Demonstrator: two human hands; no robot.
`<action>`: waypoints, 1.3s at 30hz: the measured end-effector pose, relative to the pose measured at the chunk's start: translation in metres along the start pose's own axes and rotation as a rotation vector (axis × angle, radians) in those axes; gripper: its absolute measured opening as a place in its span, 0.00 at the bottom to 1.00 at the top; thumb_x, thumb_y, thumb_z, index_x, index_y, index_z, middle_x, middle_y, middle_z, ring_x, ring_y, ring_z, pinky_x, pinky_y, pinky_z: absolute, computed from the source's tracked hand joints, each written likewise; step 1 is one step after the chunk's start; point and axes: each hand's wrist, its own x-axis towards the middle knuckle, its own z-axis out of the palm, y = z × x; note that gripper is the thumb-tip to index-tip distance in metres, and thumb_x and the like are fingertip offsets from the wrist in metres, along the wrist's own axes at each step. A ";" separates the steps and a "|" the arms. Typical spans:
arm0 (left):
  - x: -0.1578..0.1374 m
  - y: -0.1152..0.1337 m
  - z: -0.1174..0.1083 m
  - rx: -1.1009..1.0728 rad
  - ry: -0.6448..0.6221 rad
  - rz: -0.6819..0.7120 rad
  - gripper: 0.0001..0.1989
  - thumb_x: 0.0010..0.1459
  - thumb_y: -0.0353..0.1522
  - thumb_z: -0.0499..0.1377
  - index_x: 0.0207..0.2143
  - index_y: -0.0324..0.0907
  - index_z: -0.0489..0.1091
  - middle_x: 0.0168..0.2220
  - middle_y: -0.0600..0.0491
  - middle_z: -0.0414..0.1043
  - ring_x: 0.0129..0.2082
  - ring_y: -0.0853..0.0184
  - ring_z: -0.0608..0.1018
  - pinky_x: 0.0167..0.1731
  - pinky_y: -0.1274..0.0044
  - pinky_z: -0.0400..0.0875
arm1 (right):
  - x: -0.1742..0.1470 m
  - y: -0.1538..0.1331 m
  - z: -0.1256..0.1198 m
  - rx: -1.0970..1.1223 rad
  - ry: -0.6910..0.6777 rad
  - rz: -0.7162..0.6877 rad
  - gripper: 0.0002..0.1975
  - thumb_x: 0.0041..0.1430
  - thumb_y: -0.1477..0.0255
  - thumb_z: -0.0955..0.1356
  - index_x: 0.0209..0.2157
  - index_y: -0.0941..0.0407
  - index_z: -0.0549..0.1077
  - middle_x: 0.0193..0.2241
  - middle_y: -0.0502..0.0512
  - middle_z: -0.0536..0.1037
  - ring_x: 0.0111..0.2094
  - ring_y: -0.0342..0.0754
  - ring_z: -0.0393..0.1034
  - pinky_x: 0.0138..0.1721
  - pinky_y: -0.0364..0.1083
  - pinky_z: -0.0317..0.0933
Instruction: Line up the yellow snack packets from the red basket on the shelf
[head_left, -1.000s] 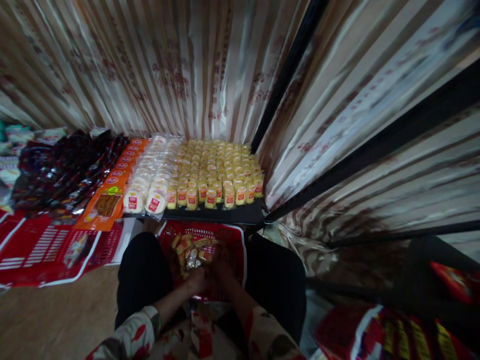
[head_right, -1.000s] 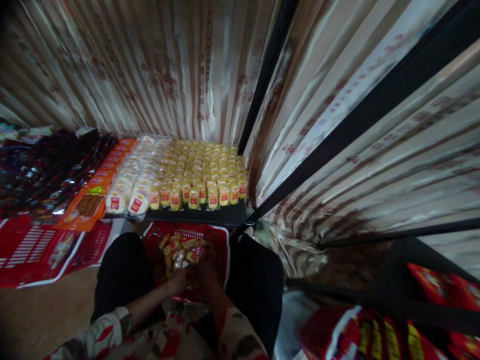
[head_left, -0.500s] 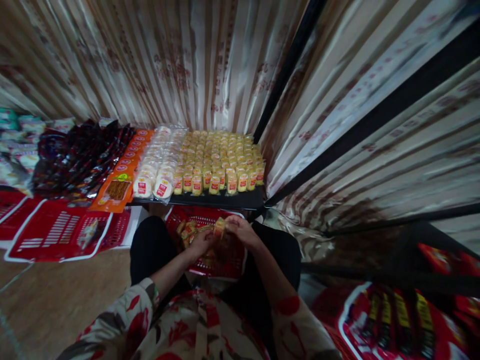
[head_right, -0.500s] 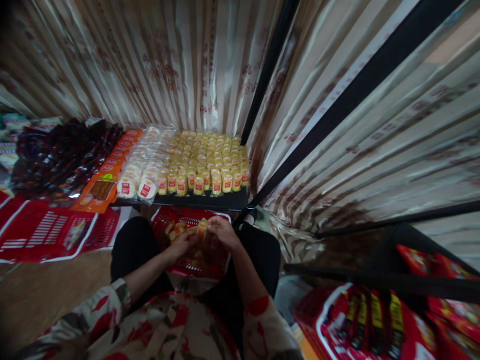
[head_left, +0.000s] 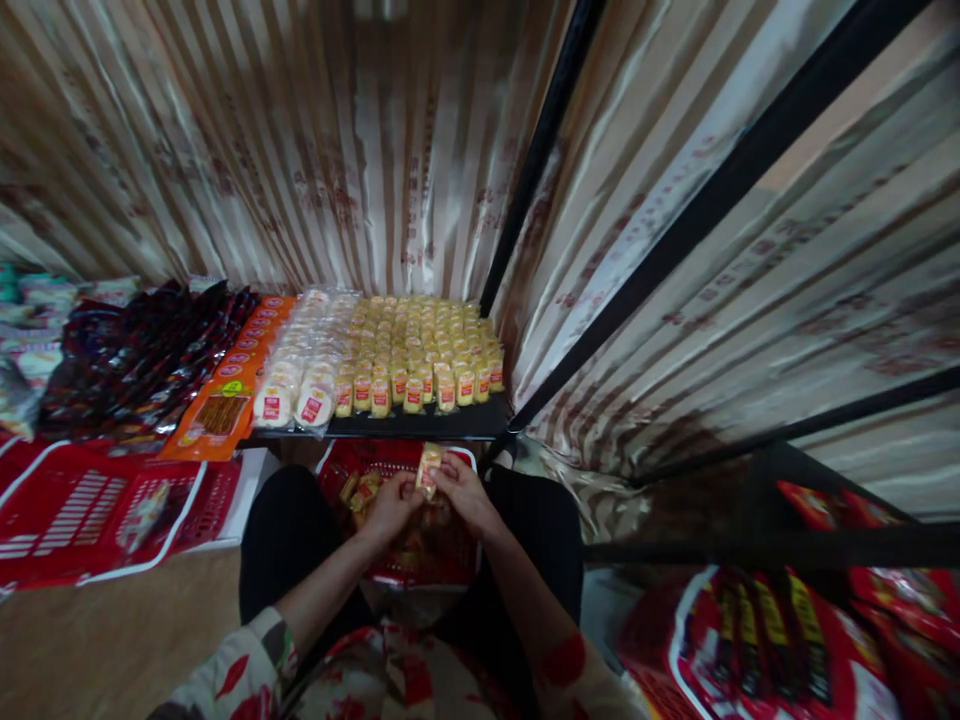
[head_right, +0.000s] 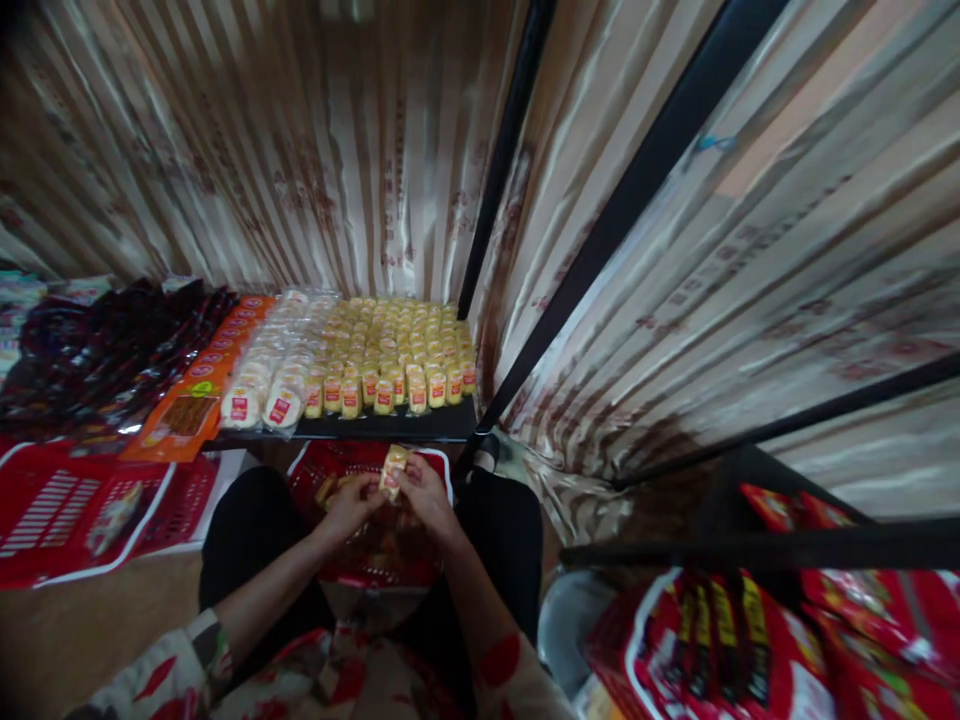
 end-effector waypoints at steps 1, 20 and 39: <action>0.001 0.002 -0.001 0.033 -0.009 0.015 0.09 0.45 0.33 0.60 0.31 0.39 0.71 0.26 0.54 0.73 0.29 0.69 0.75 0.30 0.78 0.68 | 0.000 0.001 -0.001 -0.018 -0.018 -0.008 0.23 0.39 0.60 0.73 0.37 0.55 0.70 0.32 0.52 0.76 0.33 0.47 0.72 0.37 0.47 0.65; 0.068 0.088 0.029 0.239 0.146 0.396 0.10 0.49 0.31 0.57 0.36 0.39 0.65 0.29 0.57 0.67 0.23 0.75 0.68 0.27 0.81 0.65 | -0.007 -0.031 -0.003 -0.666 0.589 -0.635 0.19 0.60 0.69 0.58 0.52 0.58 0.64 0.51 0.64 0.65 0.52 0.51 0.62 0.50 0.51 0.62; 0.129 0.130 0.111 0.692 0.067 0.599 0.09 0.54 0.25 0.52 0.40 0.39 0.63 0.36 0.49 0.68 0.37 0.65 0.72 0.40 0.74 0.67 | 0.043 -0.028 -0.035 -0.738 0.663 -0.566 0.33 0.55 0.80 0.54 0.63 0.62 0.45 0.64 0.61 0.47 0.65 0.51 0.38 0.63 0.58 0.42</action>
